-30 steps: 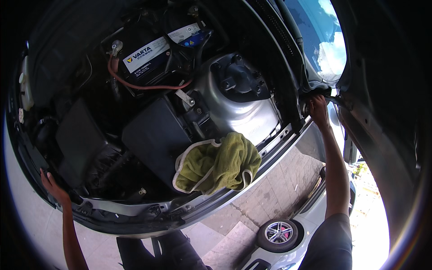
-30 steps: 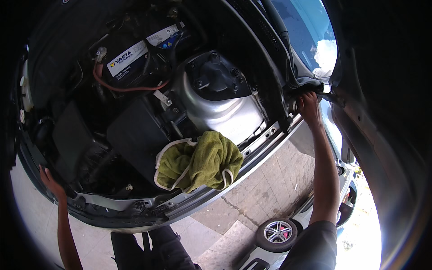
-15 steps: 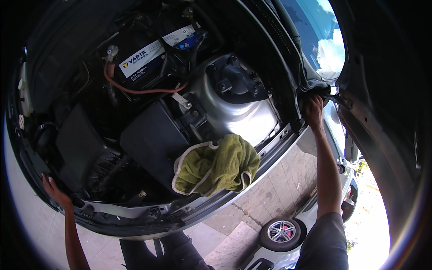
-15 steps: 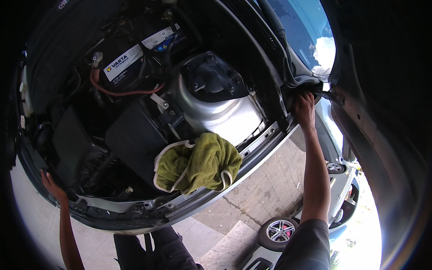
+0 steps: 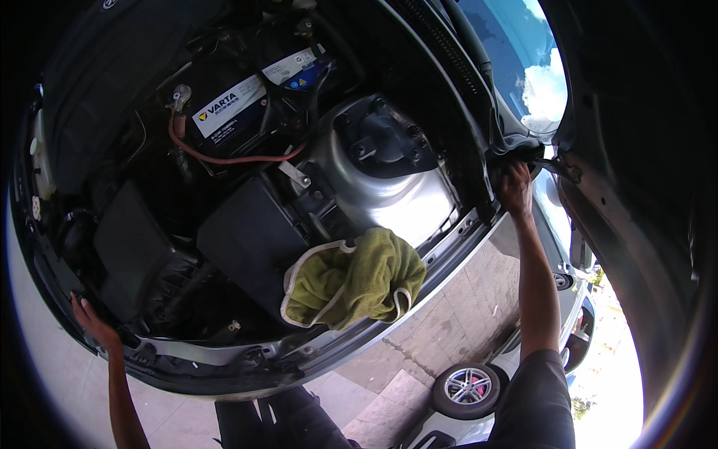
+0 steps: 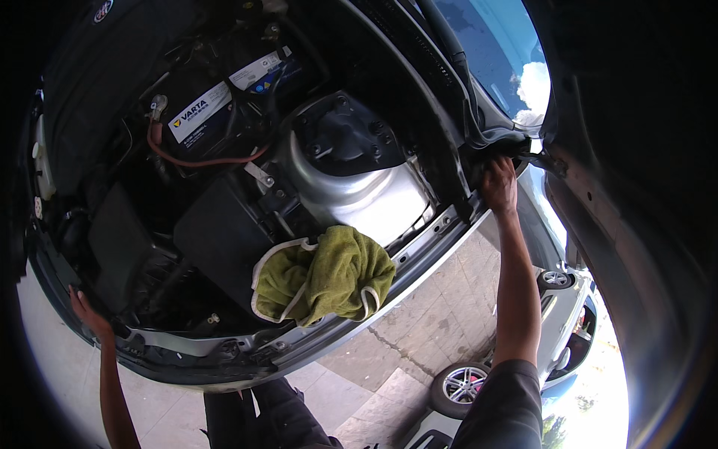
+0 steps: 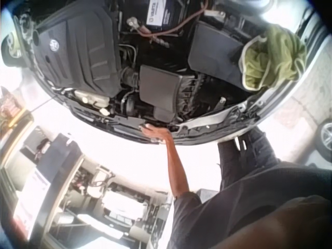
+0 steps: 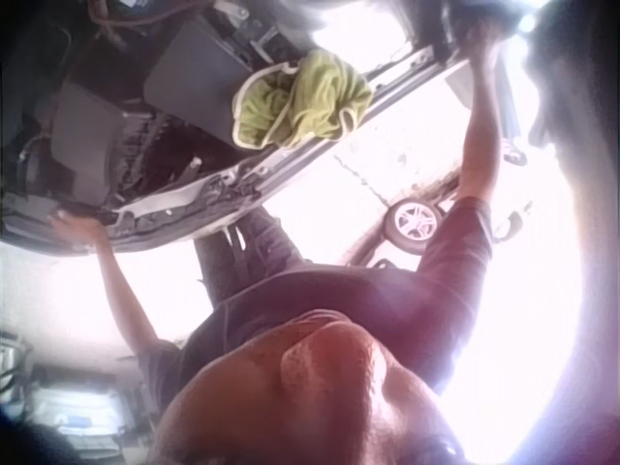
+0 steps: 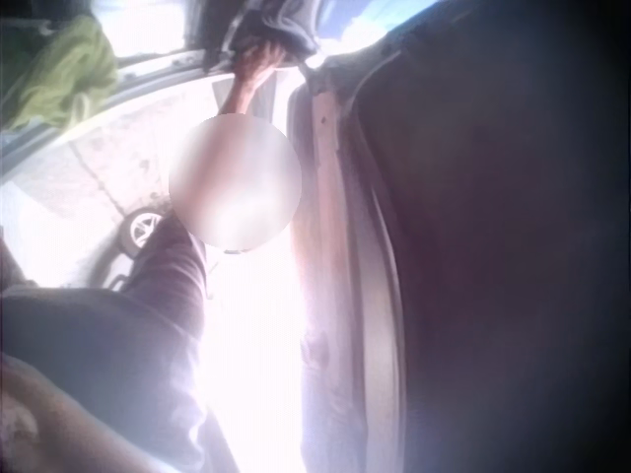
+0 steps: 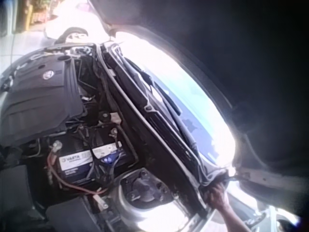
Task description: The person wipes the engine bay of a silver car with a green microfiber cloth, moving around the open hood to clean various components. They then wipe the underside of the hood and the front bumper area before the clip ends.
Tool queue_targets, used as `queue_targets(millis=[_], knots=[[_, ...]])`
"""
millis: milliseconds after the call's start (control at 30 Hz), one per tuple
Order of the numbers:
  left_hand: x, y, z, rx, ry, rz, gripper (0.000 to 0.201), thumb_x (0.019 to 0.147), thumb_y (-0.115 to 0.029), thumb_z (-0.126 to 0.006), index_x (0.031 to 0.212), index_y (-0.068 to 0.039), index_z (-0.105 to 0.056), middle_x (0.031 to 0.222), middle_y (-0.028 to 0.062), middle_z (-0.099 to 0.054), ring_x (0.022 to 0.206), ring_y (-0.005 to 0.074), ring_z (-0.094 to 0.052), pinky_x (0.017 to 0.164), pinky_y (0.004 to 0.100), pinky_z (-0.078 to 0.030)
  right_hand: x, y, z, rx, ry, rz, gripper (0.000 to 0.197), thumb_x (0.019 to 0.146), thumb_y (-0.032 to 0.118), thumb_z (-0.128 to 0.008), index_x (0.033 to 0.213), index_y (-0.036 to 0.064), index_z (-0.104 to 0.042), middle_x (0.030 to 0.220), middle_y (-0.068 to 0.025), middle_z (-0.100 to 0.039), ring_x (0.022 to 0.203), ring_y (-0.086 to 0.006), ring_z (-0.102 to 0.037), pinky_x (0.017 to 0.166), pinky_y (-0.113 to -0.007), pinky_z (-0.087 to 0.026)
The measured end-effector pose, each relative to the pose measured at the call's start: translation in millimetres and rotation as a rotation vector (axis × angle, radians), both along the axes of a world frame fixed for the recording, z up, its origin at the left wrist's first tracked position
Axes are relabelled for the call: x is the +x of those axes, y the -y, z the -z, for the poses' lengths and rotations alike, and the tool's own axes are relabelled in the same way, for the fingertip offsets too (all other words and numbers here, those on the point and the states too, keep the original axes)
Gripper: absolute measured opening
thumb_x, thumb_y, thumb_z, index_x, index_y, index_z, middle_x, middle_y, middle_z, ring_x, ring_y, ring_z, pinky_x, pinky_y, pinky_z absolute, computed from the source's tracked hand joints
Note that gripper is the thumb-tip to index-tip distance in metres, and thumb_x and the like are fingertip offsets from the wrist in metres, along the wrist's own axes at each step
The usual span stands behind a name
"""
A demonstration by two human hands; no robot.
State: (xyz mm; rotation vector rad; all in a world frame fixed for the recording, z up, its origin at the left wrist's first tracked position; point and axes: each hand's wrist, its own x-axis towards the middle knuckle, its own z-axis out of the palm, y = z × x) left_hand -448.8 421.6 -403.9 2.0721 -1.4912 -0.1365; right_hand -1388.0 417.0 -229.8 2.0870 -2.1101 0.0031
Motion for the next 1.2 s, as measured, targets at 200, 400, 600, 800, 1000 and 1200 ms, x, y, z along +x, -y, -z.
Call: queue_targets(millis=[200,400,600,800,1000,1200], knots=[[-3,1,-1,-0.003,0.006,-0.045,0.05,0.104,-0.035,-0.04,0.143,-0.003,-0.043,0.144,0.0179,-0.043,0.135,0.0317,-0.038,0.113,0.0395,-0.026,1,0,-4,-0.003,0.055,-0.003,0.022,0.078,0.003,-0.051,0.096,-0.0038,-0.061,0.102,-0.0223,-0.059,0.102,-0.0401,-0.054,0.092,-0.046,-0.045],[-14,2,-3,0.016,0.004,-0.13,0.051,0.104,-0.04,-0.038,0.143,-0.009,-0.046,0.147,0.0198,-0.039,0.139,0.0364,-0.033,0.113,0.0435,-0.026,7,7,-2,0.035,0.04,0.072,0.024,0.078,0.005,-0.051,0.099,-0.0013,-0.059,0.102,-0.0218,-0.059,0.101,-0.0415,-0.054,0.09,-0.046,-0.044],[-25,4,-5,-0.045,-0.014,-0.176,0.051,0.104,-0.04,-0.037,0.142,-0.008,-0.046,0.148,0.0204,-0.039,0.138,0.0373,-0.035,0.112,0.0456,-0.026,118,-4,-53,-0.318,0.132,0.221,0.021,0.088,0.002,-0.049,0.101,-0.0007,-0.066,0.109,-0.0179,-0.066,0.104,-0.0347,-0.062,0.094,-0.04,-0.047],[-36,3,-15,0.01,0.104,-0.219,0.05,0.104,-0.039,-0.037,0.143,-0.009,-0.045,0.148,0.0192,-0.039,0.138,0.0363,-0.035,0.112,0.0478,-0.025,379,-91,-55,0.351,0.586,0.602,0.078,0.086,0.064,-0.058,0.131,0.0012,-0.052,0.104,-0.02,-0.063,0.08,-0.0303,-0.066,0.073,-0.046,-0.053],[-45,6,-32,0.066,0.066,-0.242,0.049,0.104,-0.035,-0.037,0.143,-0.007,-0.043,0.151,0.02,-0.034,0.14,0.037,-0.029,0.114,0.0492,-0.021,396,-78,16,0.044,0.458,0.61,0.039,0.081,0.019,-0.064,0.113,-0.0024,-0.057,0.098,-0.0243,-0.063,0.086,-0.0421,-0.063,0.07,-0.047,-0.052],[-45,7,-41,0.097,0.1,-0.214,0.051,0.103,-0.034,-0.034,0.144,-0.005,-0.04,0.151,0.0218,-0.031,0.141,0.0376,-0.026,0.114,0.0497,-0.019,274,13,-97,-0.519,0.484,0.367,0.039,0.085,0.01,-0.061,0.12,-0.0049,-0.055,0.114,-0.0206,-0.061,0.103,-0.0326,-0.06,0.093,-0.04,-0.046]])
